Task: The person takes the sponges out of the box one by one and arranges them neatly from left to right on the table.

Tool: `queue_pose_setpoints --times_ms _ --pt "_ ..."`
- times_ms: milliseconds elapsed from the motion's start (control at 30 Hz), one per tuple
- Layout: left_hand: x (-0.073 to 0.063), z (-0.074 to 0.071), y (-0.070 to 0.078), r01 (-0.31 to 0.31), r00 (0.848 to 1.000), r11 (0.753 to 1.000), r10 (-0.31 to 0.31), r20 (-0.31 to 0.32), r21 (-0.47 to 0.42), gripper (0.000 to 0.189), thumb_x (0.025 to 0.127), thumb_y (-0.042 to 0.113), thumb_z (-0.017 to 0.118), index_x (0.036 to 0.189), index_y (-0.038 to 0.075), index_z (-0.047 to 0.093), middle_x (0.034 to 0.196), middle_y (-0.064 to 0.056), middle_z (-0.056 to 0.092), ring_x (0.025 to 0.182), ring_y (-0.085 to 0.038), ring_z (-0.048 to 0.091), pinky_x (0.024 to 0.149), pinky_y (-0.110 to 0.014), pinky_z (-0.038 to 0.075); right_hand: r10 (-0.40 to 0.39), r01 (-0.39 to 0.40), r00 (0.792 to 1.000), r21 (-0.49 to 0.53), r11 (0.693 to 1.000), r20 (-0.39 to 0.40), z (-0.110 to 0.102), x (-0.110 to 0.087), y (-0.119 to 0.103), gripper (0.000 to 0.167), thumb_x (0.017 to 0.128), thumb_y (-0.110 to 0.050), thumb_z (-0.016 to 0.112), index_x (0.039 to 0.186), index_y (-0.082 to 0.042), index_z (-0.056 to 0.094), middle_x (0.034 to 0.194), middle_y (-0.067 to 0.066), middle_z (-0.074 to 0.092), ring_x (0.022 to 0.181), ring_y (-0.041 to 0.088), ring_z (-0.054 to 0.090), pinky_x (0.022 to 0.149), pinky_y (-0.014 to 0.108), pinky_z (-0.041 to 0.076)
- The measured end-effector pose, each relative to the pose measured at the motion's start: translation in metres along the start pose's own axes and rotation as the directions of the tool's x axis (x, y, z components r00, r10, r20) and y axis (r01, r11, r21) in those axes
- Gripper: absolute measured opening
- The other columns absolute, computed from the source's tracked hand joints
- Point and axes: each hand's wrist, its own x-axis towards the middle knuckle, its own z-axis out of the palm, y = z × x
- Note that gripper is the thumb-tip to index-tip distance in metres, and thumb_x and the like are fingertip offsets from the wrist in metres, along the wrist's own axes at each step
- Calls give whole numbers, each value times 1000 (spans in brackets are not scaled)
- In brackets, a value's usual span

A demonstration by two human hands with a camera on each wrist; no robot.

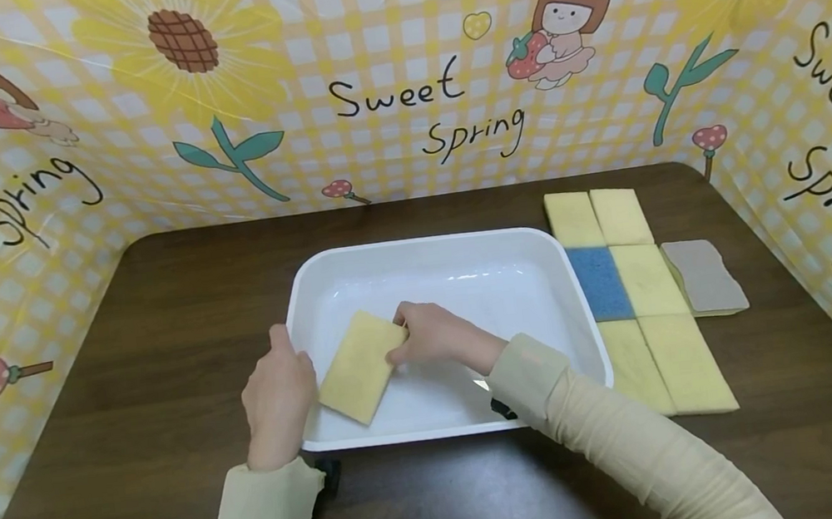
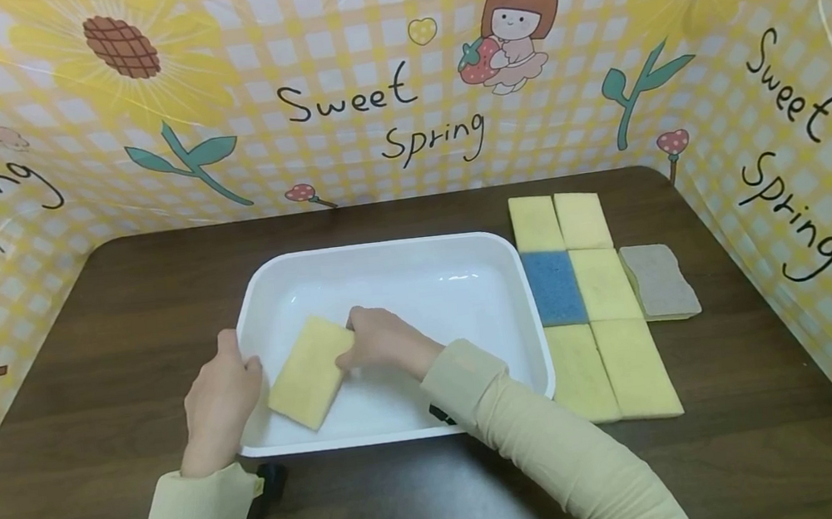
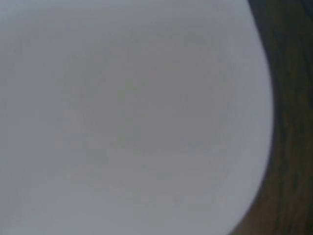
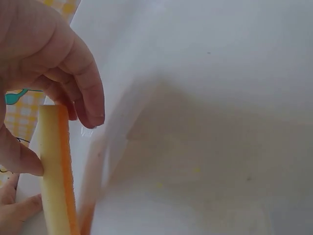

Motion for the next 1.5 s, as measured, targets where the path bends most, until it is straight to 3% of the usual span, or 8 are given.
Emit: queue_pose_setpoints --times_ms 567,1000,1167,1500 --pt "-1 0 0 -6 1000 1000 5 -14 -17 39 97 13 39 131 -6 32 91 -31 63 59 -31 57 45 -34 38 10 14 997 289 957 -83 -18 -3 -1 44 81 -8 63 118 -1 41 93 9 58 75 17 53 65 23 44" --pt "0 0 1 10 1000 1000 -10 4 -18 41 98 13 40 133 -6 30 91 -31 63 58 -29 57 44 -32 38 -13 92 970 317 944 -244 -32 -10 3 33 82 -14 59 112 -2 52 100 9 58 85 17 53 66 21 43" --pt "1 0 1 17 1000 1000 -17 3 -21 42 98 13 40 134 -6 30 95 -32 63 59 -30 58 45 -32 39 8 93 961 348 933 -278 -39 -13 1 27 84 -16 59 106 -1 56 98 8 58 89 18 56 69 22 46" --pt "-1 1 0 -3 1000 999 2 -12 -34 41 97 12 40 133 -7 31 97 -34 62 60 -31 60 44 -33 41 2 110 951 345 932 -309 -50 -19 3 31 87 -18 57 113 1 57 105 11 60 98 21 55 75 26 47"
